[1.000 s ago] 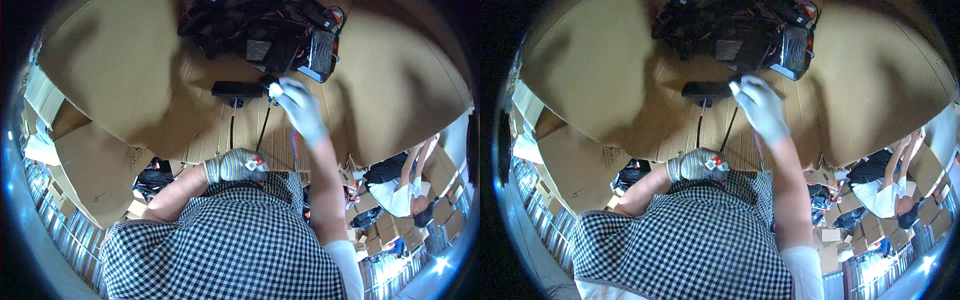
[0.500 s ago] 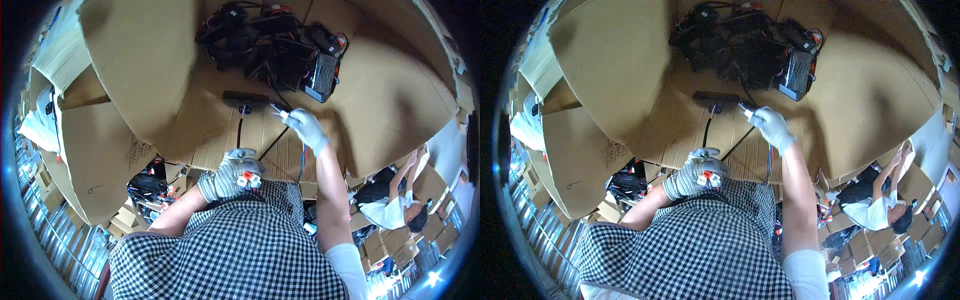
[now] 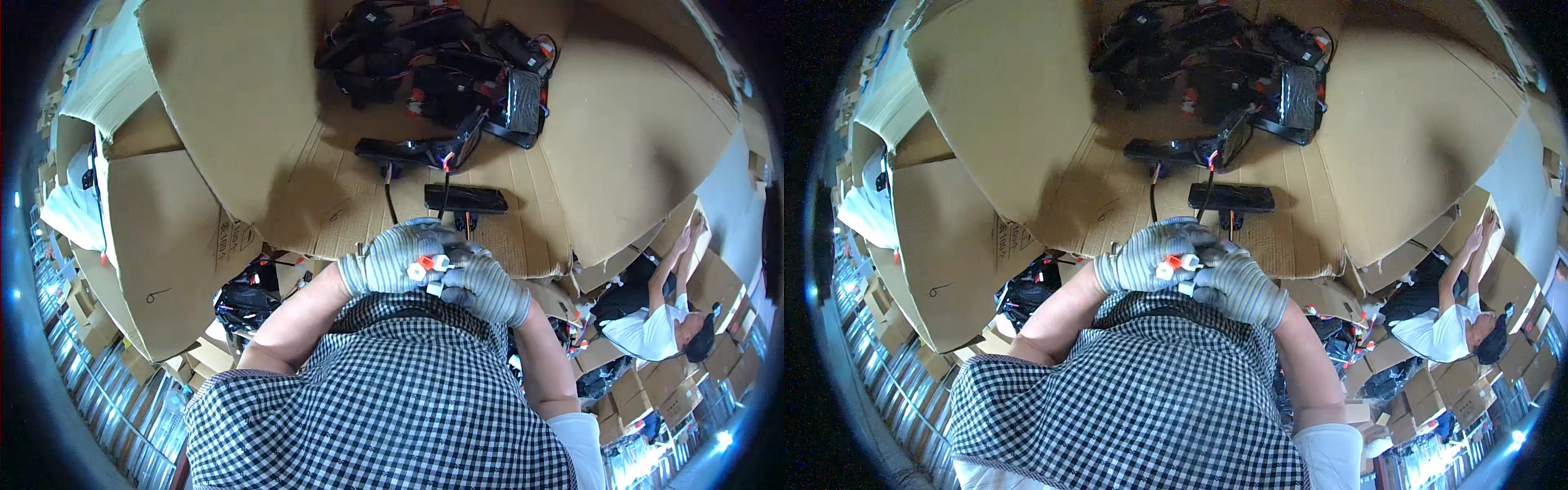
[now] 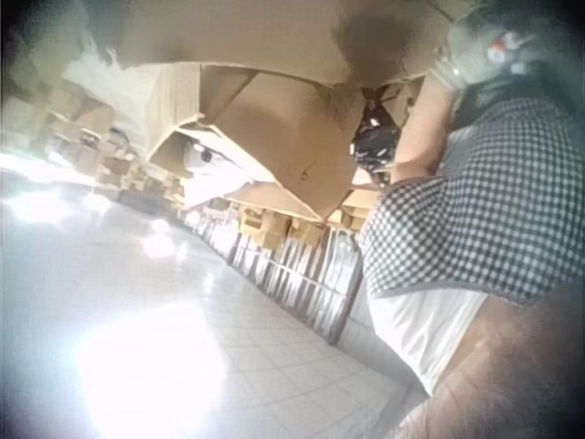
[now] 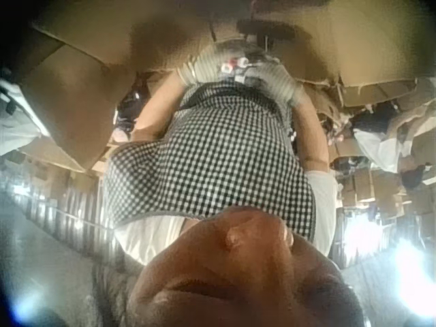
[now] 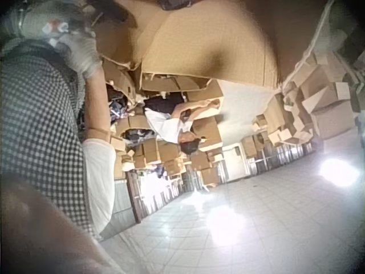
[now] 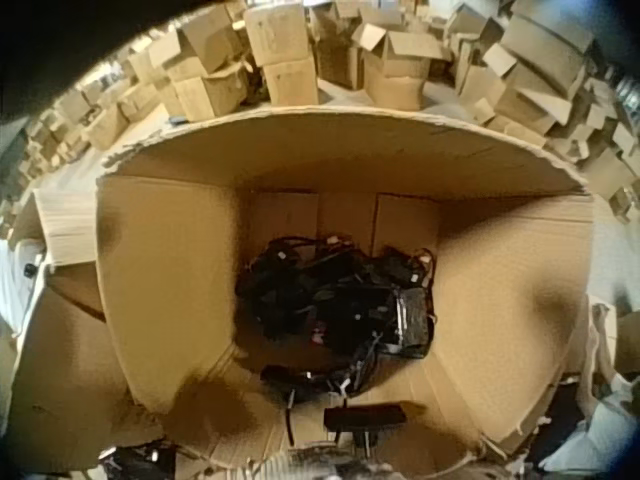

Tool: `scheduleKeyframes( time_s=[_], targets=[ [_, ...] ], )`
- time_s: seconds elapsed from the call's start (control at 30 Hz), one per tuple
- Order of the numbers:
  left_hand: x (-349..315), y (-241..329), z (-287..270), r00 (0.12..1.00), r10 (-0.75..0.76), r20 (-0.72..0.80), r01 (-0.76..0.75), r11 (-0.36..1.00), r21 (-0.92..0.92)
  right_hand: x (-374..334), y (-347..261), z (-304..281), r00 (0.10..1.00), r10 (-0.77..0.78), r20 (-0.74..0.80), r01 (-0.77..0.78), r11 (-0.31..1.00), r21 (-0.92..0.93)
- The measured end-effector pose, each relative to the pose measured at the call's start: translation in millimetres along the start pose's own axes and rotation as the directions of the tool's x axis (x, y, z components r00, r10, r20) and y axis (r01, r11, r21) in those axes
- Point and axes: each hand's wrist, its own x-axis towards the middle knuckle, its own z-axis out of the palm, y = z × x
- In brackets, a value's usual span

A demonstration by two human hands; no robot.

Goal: The person assembles electronic wire harnesses with digital LCD displays by hand, taking the components from cardboard boxes.

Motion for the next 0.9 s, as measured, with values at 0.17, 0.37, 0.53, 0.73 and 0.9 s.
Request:
scheduleKeyframes(
  time_s=[0.17,0.37,0.53,0.73,0.9],
  targets=[
    [-1.3,-34.3,-3.5,0.971,-0.009,0.241,-0.065,0.953,0.297,-14.8,13.3,21.5,0.971,0.236,0.02,-0.235,0.971,-0.035],
    [-9.7,-34.9,-4.3,0.863,-0.496,-0.096,0.474,0.86,-0.189,-28.0,11.5,21.7,0.538,0.8,-0.266,-0.271,0.463,0.844],
    [-16.8,-41.8,5.3,0.812,-0.536,-0.232,0.44,0.822,-0.362,-18.3,-6.1,4.5,0.643,0.764,-0.046,-0.292,0.301,0.908],
    [-15.7,-43.4,-0.8,0.721,-0.666,-0.194,0.507,0.697,-0.507,15.1,8.1,16.2,0.649,0.743,-0.164,-0.306,0.452,0.838],
    [-9.0,-48.1,-8.6,0.681,-0.634,-0.366,0.584,0.772,-0.25,23.2,41.5,30.1,0.667,0.621,-0.412,-0.504,0.783,0.364]
  ],
)
